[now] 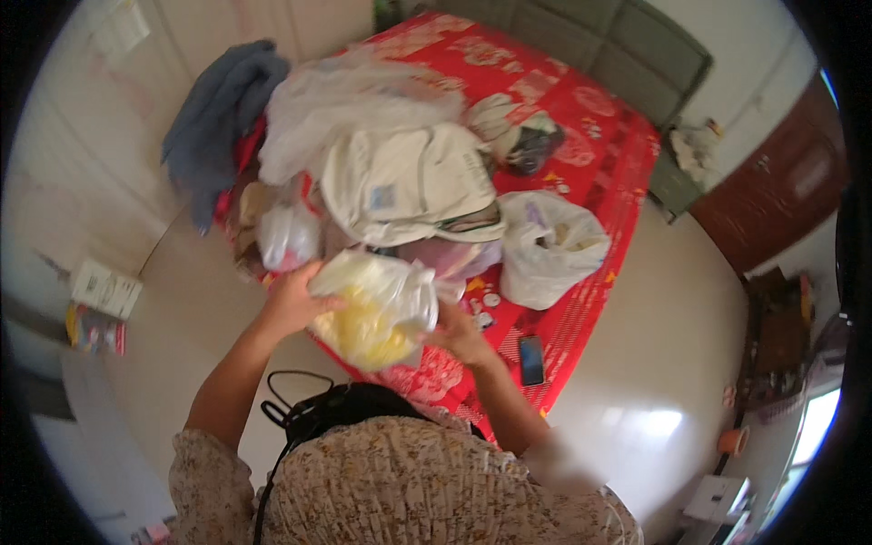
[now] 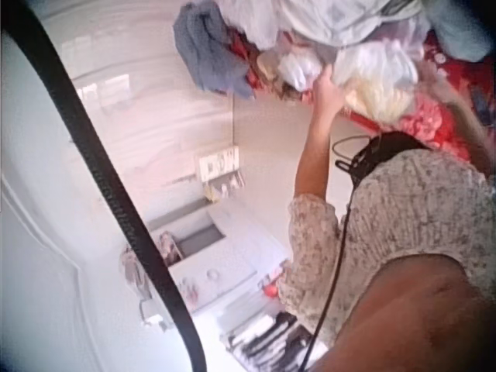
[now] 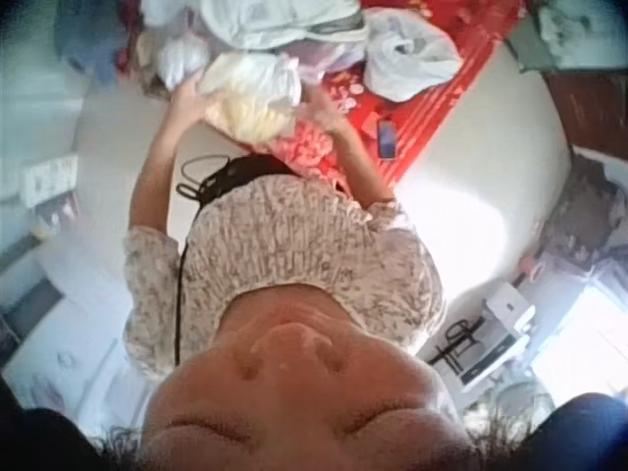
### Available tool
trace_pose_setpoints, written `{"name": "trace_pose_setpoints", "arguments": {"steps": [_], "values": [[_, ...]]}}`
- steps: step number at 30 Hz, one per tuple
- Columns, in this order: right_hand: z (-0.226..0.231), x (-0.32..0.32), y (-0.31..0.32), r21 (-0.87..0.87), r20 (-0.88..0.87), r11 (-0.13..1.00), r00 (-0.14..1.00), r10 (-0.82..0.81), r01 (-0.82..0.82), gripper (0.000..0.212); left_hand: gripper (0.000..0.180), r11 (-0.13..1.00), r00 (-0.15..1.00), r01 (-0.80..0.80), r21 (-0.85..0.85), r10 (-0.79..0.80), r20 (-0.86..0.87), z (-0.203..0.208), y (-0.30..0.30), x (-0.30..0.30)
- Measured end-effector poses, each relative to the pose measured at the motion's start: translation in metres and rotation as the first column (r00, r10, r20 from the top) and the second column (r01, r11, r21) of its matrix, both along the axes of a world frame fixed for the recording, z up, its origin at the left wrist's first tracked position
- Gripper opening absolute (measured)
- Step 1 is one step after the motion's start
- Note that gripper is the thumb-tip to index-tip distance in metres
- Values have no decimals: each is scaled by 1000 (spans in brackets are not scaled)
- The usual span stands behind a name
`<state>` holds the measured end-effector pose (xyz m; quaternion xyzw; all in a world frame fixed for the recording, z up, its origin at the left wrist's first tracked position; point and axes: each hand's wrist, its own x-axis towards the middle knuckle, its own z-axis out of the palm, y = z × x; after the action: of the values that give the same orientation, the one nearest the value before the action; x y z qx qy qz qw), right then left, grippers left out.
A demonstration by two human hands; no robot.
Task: The person ties a bag containing a yellow object, places it into a wardrobe shelf, and then retrieves a second bag containing shoes and clips it shut before placing it into the same wardrobe.
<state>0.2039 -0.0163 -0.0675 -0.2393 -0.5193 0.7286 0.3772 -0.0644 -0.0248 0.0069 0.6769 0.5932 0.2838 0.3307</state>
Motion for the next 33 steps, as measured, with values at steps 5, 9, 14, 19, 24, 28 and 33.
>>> {"name": "trace_pose_setpoints", "arguments": {"steps": [5, 9, 14, 19, 24, 28, 33], "values": [[10, -38, 4, 2, -80, 974, 971, -224, 224, 68, 46, 999, 997, -40, 32, 37, 74, 9, -15, -11], [-14, -82, 10, -136, 49, 957, 966, -253, 258, 44, 50, 996, 995, -94, 0, 94, -15, 19, -35, -24], [-33, -115, 0, -175, -7, 957, 971, -238, 233, 44, 75, 982, 915, -189, -7, 179, 361, 0, -80, -78], [-2, -161, -10, -280, -79, 893, 918, -388, 353, 30, 91, 957, 774, -269, -110, 283, 566, -38, -128, -140], [3, -258, -50, -208, -63, 964, 982, -181, 164, 31, 64, 958, 582, -222, -179, 278, 764, -49, -163, -189], [3, -306, -48, 163, 118, 963, 973, 197, -215, 34, 56, 930, 582, -348, -117, 312, 751, -47, -201, -253], [13, -386, -58, 118, -183, 922, 904, 386, -370, 72, 46, 814, 447, -574, -90, 403, 799, -52, -268, -329]]}}
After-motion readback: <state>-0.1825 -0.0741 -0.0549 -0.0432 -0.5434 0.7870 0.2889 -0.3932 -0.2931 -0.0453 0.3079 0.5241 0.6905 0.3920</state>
